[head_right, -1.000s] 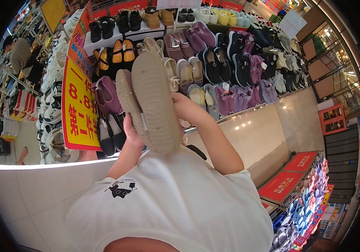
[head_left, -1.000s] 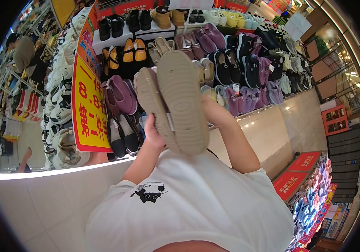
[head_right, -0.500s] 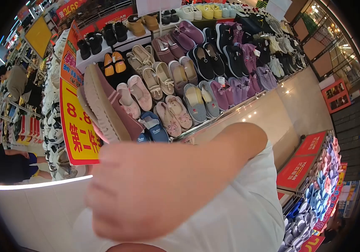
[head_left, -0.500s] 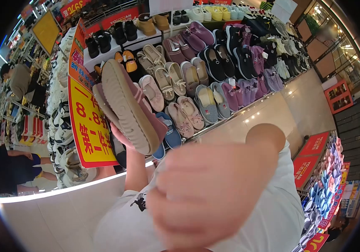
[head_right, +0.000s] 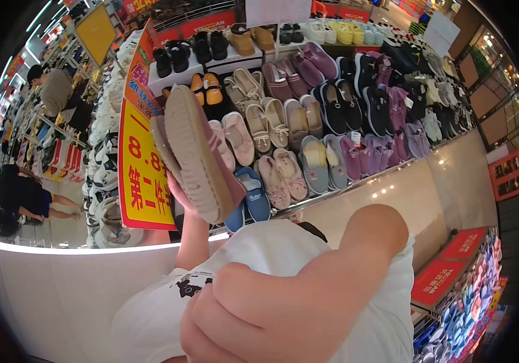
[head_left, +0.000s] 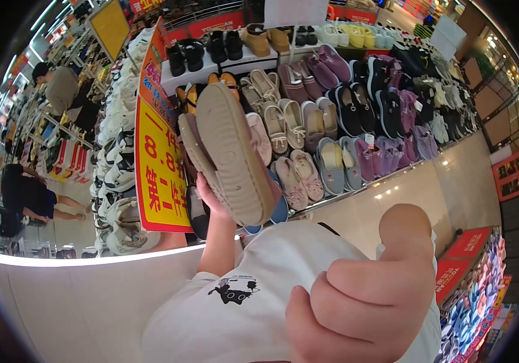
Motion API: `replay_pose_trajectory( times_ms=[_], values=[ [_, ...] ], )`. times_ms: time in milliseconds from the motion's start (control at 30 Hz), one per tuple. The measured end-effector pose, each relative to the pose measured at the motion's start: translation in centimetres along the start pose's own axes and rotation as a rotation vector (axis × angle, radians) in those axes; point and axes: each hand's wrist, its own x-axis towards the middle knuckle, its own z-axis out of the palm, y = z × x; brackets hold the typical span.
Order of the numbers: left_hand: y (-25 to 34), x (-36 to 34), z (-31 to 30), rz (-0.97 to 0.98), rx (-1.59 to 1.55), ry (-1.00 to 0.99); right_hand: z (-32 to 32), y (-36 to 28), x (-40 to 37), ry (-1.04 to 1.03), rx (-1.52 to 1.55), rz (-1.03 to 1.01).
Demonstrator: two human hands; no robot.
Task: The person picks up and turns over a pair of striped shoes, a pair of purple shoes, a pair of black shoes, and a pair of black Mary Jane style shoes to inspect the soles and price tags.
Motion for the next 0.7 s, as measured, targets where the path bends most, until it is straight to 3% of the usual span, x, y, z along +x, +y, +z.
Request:
replay_pose_trajectory(
  times_ms=[100,133,167,267,400,467,500,533,567,600,700],
  values=[
    [-0.1,-0.1,-0.4,-0.032,-0.014,-0.083,1.6,-0.2,-0.2,0.04,0.051,0.076],
    [0.1,-0.6,-0.8,-0.039,0.063,0.021,2.1,-0.3,-0.3,0.034,0.118,0.092],
    [-1.1,0.2,1.9,-0.095,0.087,-0.13,2.4,0.1,-0.4,-0.013,0.275,0.086],
    [-1.1,0.1,2.3,-0.065,0.167,-0.059,2.1,0.6,0.4,-0.086,0.381,0.029],
    [-1.2,0.3,0.9,-0.004,0.299,0.09,0.5,1.0,1.4,-0.409,0.604,0.15],
    [-1.3,0.3,0.4,0.014,0.352,0.145,0.9,0.6,0.9,-0.534,0.531,0.169],
    [-1.2,0.2,0.0,0.017,0.323,0.171,1.4,-0.1,-0.2,-0.56,0.355,0.127],
    [-0.7,-0.5,-1.1,-0.093,0.104,0.059,1.8,0.1,-1.5,-0.502,0.387,0.181],
    [0.2,-0.8,-1.5,-0.062,0.167,0.294,2.3,0.3,-2.7,-0.441,0.421,0.233],
    [1.9,-2.0,-4.1,-0.122,0.189,0.309,2.5,1.2,-3.8,-0.34,0.667,0.374],
    [1.1,-2.4,-4.2,-0.1,0.101,0.329,2.3,3.3,-8.7,-0.34,0.208,0.811]
  ],
)
